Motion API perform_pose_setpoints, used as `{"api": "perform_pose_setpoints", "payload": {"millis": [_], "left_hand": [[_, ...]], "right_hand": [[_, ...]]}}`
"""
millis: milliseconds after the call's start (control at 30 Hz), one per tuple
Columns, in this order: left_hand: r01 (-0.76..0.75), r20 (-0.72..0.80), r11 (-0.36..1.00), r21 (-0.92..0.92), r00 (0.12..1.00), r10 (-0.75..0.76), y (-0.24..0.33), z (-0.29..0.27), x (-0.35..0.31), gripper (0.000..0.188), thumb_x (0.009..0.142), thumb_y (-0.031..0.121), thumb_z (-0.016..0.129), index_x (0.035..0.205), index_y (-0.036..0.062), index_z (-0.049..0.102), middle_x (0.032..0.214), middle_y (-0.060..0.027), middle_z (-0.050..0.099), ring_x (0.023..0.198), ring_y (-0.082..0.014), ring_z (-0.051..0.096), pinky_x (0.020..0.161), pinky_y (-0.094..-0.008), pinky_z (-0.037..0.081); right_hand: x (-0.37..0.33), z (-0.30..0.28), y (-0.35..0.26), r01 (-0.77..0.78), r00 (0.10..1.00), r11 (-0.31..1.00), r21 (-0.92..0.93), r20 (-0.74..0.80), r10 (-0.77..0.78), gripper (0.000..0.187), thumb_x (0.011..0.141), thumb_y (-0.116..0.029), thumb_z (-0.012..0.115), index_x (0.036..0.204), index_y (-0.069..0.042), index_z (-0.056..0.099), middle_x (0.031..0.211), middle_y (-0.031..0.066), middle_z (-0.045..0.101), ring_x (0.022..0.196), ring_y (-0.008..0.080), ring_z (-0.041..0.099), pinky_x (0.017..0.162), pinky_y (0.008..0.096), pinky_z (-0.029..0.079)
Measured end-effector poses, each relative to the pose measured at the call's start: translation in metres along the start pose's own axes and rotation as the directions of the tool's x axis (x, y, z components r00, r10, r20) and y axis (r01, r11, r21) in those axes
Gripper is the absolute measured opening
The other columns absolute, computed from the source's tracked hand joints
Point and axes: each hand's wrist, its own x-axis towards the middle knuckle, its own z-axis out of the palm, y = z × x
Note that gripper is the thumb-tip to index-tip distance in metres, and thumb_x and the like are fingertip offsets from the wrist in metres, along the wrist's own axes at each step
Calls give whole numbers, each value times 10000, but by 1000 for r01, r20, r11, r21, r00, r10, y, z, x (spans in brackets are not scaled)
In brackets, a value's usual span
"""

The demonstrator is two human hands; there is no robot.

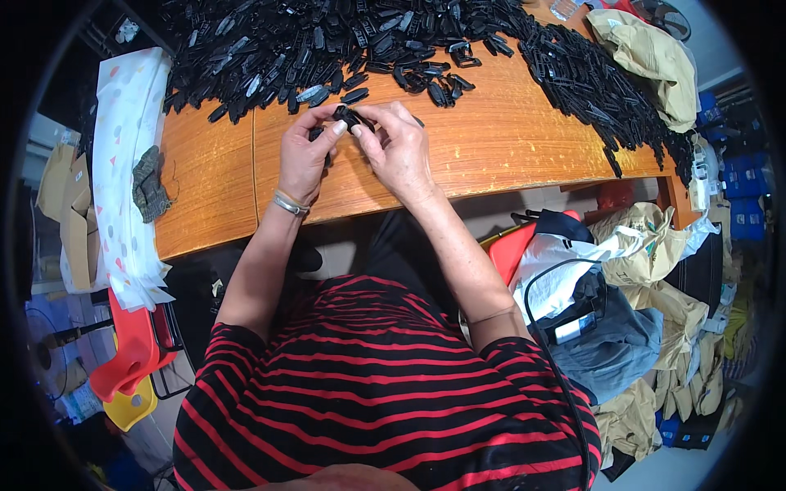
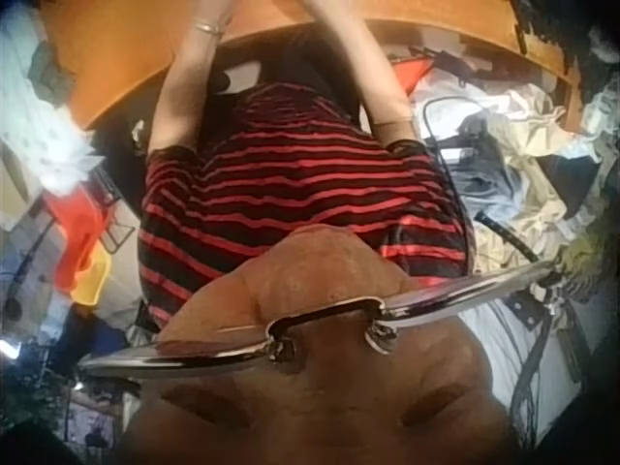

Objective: Sorting small black plastic or metal components on a workbench.

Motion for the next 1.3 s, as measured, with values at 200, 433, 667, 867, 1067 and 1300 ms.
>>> {"api": "perform_pose_setpoints", "payload": {"millis": [200,433,667,867,1067,1300], "left_hand": [[-35,22,999,21,999,34,-2,-1,-1,239,826,18,676,1063,32,649,890,38,614,615,6,421,528,-143,354],[37,5,997,61,999,-38,-2,1,-12,243,864,81,654,1103,36,647,866,36,624,597,6,436,515,-139,354],[73,54,997,-33,996,-71,2,-3,-21,201,930,169,583,1078,45,639,845,30,619,619,-3,474,530,-144,378],[75,202,997,-34,977,-67,16,-13,-30,195,960,211,530,967,41,624,799,32,608,640,-14,491,544,-150,369],[187,-6,978,93,982,-188,38,-57,-65,223,957,214,512,903,28,623,741,18,597,607,-38,488,532,-183,369],[200,-151,286,937,971,-182,119,-209,-175,178,901,160,592,913,-13,629,798,-24,624,773,-143,576,754,-270,454]], "right_hand": [[0,3,-1,10,1000,1000,26,-14,-10,224,825,-69,673,1046,-33,661,857,65,577,636,107,573,567,227,476],[-9,12,5,65,995,998,-7,-79,-65,258,753,-32,727,1005,-38,675,791,71,567,577,127,554,520,246,463],[-25,26,2,62,990,997,-40,-126,-67,339,810,-74,698,1111,-27,549,839,72,581,670,113,569,541,239,473],[-42,42,-14,-101,991,936,338,113,66,307,913,-66,574,1193,5,469,827,43,588,740,81,568,630,221,474],[-48,55,-33,-266,881,902,340,465,84,373,815,-171,721,1129,-54,557,814,49,610,743,115,600,638,264,484],[-4,-21,12,-18,999,905,-425,17,28,220,778,-170,712,957,-57,655,940,144,613,796,323,629,669,390,515]]}}
